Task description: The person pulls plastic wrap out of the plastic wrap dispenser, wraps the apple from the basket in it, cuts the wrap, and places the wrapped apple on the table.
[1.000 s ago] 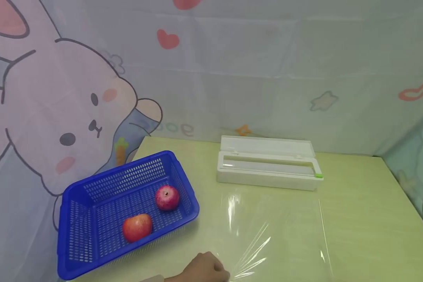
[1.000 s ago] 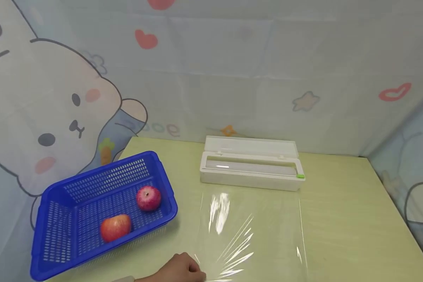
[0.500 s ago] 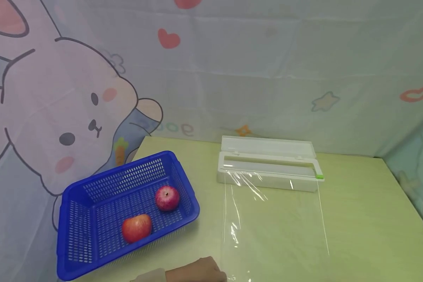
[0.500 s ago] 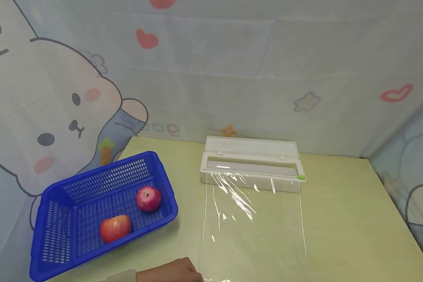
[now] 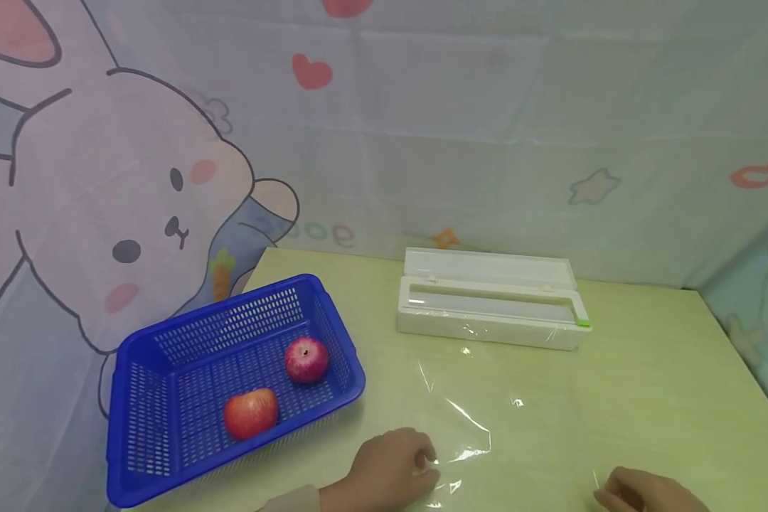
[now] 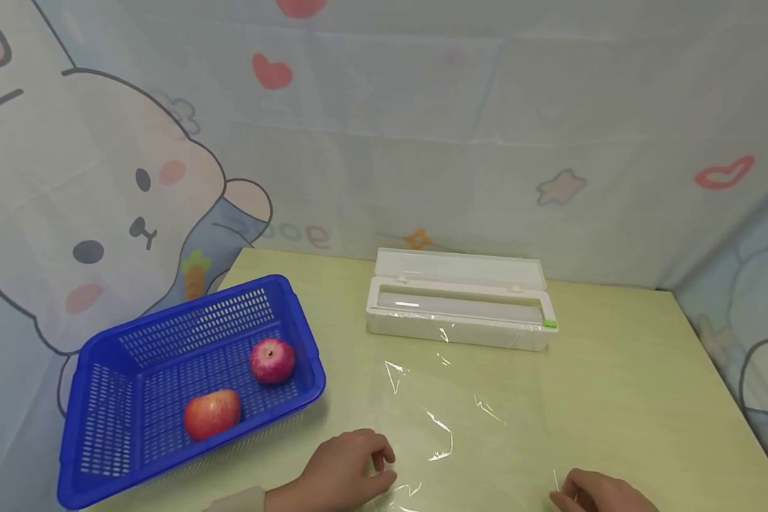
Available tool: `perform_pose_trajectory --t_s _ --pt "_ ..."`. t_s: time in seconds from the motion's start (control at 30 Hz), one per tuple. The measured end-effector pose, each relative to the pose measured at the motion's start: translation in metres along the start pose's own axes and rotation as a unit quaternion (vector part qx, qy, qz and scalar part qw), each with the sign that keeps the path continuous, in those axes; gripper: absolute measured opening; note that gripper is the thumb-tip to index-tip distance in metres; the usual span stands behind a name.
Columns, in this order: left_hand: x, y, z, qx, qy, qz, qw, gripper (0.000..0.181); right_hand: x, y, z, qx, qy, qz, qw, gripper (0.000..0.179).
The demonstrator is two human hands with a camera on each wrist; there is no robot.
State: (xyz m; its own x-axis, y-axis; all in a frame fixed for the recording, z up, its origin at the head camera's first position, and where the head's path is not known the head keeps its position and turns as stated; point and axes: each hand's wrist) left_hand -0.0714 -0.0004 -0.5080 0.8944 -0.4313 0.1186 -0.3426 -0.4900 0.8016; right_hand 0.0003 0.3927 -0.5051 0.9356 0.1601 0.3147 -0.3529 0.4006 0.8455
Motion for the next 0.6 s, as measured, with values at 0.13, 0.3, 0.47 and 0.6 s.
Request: perform_pose_trajectory --t_s 0.13,0.3,0.47,0.6 --pt "-0.007 -0.002 -0.002 -0.026 -0.017 -0.032 0.9990 0.023 -0.011 0.010 0.007 -0.002 0.054 -0.010 0.9985 0.021" --pt "-0.015 -0.006 -0.004 -0.069 -0.041 -0.061 0.9948 0.032 -0.022 0.014 0.019 0.011 0.102 -0.035 0.9941 0.018" --pt "-0.024 -0.011 -0.002 -0.130 -0.049 -0.057 0.9886 0.044 -0.028 0.010 0.026 0.036 0.136 -0.070 0.9876 0.017" --pt "-0.026 -0.014 0.001 -0.156 -0.049 -0.042 0.9856 0.046 -0.032 0.008 0.026 0.034 0.141 -0.062 0.9875 0.020"
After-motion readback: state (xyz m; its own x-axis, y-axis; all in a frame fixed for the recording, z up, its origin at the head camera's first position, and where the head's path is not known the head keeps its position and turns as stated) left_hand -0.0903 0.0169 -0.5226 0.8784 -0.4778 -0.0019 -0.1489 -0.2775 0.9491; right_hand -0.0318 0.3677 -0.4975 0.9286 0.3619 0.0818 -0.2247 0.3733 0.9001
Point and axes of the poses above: each hand's wrist, its own x-axis away from the middle knuckle, its own y-axis out of the back of the hand, z = x × y, and after that the axes turned 11 degrees about y, right-handed
